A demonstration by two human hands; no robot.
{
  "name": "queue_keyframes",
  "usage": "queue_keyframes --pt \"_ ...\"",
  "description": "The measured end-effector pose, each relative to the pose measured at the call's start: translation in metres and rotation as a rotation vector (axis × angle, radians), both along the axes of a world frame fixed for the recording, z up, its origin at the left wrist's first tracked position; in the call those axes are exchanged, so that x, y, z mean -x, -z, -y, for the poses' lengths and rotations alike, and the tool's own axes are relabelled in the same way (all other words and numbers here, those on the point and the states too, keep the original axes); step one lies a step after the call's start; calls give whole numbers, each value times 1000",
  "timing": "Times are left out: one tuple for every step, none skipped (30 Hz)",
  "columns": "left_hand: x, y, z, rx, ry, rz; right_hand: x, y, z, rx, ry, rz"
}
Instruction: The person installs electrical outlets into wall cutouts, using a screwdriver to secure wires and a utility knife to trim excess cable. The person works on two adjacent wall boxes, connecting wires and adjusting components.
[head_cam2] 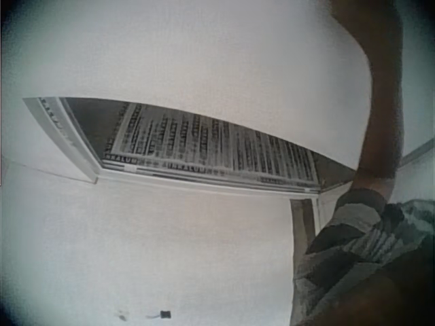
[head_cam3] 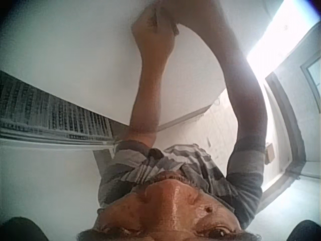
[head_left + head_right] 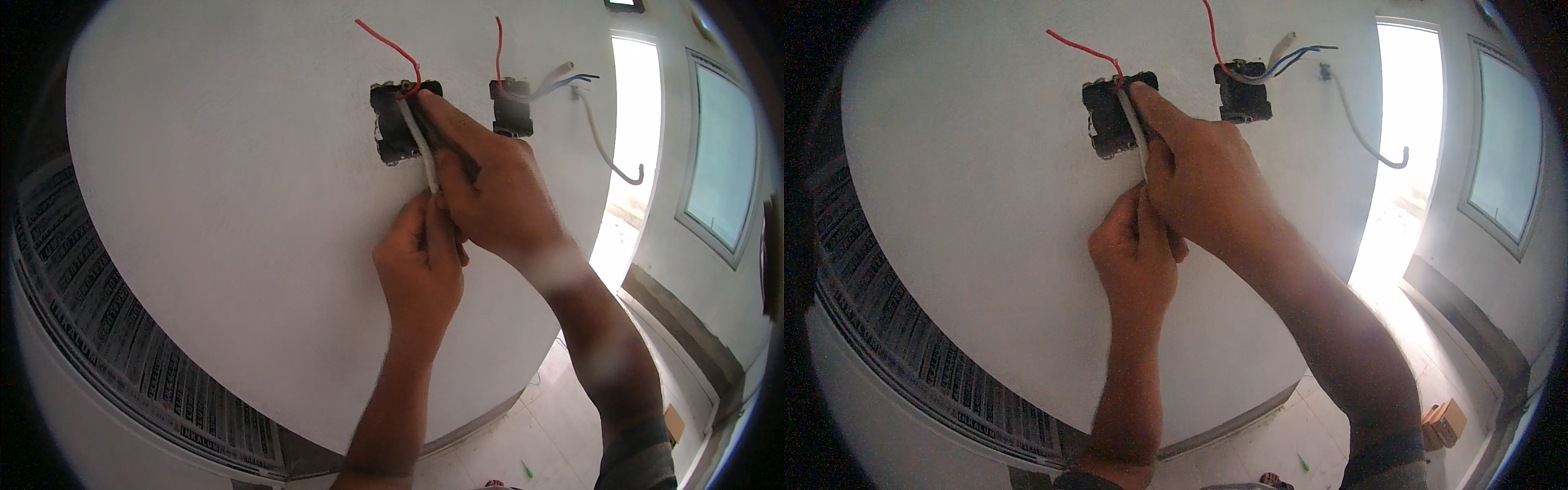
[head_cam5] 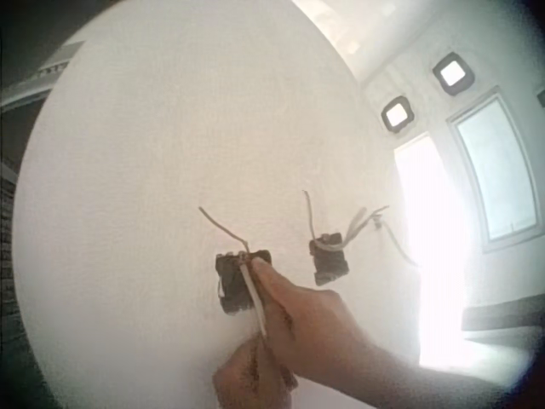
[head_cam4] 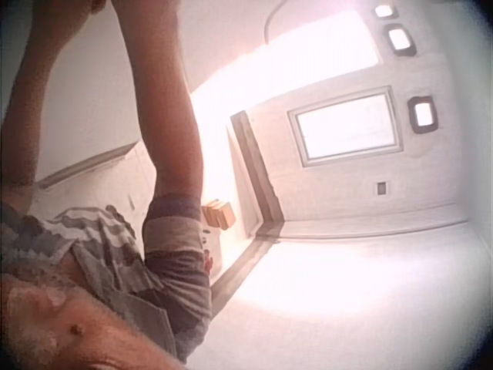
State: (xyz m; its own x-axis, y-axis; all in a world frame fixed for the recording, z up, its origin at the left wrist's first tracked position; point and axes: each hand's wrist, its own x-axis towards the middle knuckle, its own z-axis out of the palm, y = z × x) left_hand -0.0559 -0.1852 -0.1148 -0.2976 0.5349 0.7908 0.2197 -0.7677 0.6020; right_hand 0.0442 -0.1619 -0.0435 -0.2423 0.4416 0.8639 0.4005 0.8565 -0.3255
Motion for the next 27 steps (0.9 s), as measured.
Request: queue_keyframes --pt "0 1 0 4 -5 -7 -1 -2 3 14 6 16" --pt "1 2 -1 8 -11 -14 -1 -3 4 27 12 32" --pt "2 3 -1 11 -18 -19 0 -4 4 7 17 41" --pt "1 3 -1 1 -6 -5 0 -5 4 -14 21 50" --pt "-1 3 -1 -8 5 9 0 -5 3 -34 25 59" --pt "-1 4 -2 -14 18 24 0 -7 4 -29 24 76" --pt "-1 5 -3 -27 -2 7 -1 -9 6 -25 23 94" --pt "0 5 -4 -41 -23 -9 -1 -10 6 -20 20 112" --pt "-1 6 -5 -55 -38 -29 -3 -10 3 -46 3 107" --pt "-2 6 -5 -58 -49 -36 -5 -10 0 -71 -14 103" --pt "-3 6 -6 -60 -61 -44 -6 -10 -2 -96 -32 99" --pt "-3 6 -6 -62 -77 -50 -6 -11 -1 -83 -31 106" --pt "-3 7 -7 -79 -77 -51 -6 -12 0 -70 -30 113" --pt "-2 9 -10 -95 -76 -52 -6 -14 1 -56 -29 120" --pt "-2 9 -11 -112 -74 -54 -7 -15 1 -47 -29 134" --pt "-3 8 -9 -99 -79 -49 -9 -18 1 -37 -28 147" --pt "-4 6 -7 -85 -82 -44 -10 -19 2 -28 -27 160" --pt "-4 5 -5 -72 -86 -40 -10 -20 3 -30 -24 163" --pt "-5 4 -5 -72 -85 -40 -10 -21 3 -33 -20 166" --pt "-5 4 -4 -73 -84 -41 -11 -21 4 -35 -16 169" --pt "-5 3 -3 -74 -84 -42 -11 -22 4 -27 -32 169" --pt "-4 4 -4 -77 -78 -42 -11 -22 3 -19 -48 169" --pt "-3 6 -7 -81 -71 -42 -12 -23 4 -11 -64 169" --pt "-3 7 -8 -84 -64 -43 -12 -24 5 18 -60 174" --pt "-3 7 -8 -83 -68 -45 -12 -25 7 47 -57 179" --pt "-3 6 -8 -83 -73 -48 -12 -26 9 76 -53 184" --pt "-3 5 -8 -82 -78 -50 -13 -25 8 62 -69 183"
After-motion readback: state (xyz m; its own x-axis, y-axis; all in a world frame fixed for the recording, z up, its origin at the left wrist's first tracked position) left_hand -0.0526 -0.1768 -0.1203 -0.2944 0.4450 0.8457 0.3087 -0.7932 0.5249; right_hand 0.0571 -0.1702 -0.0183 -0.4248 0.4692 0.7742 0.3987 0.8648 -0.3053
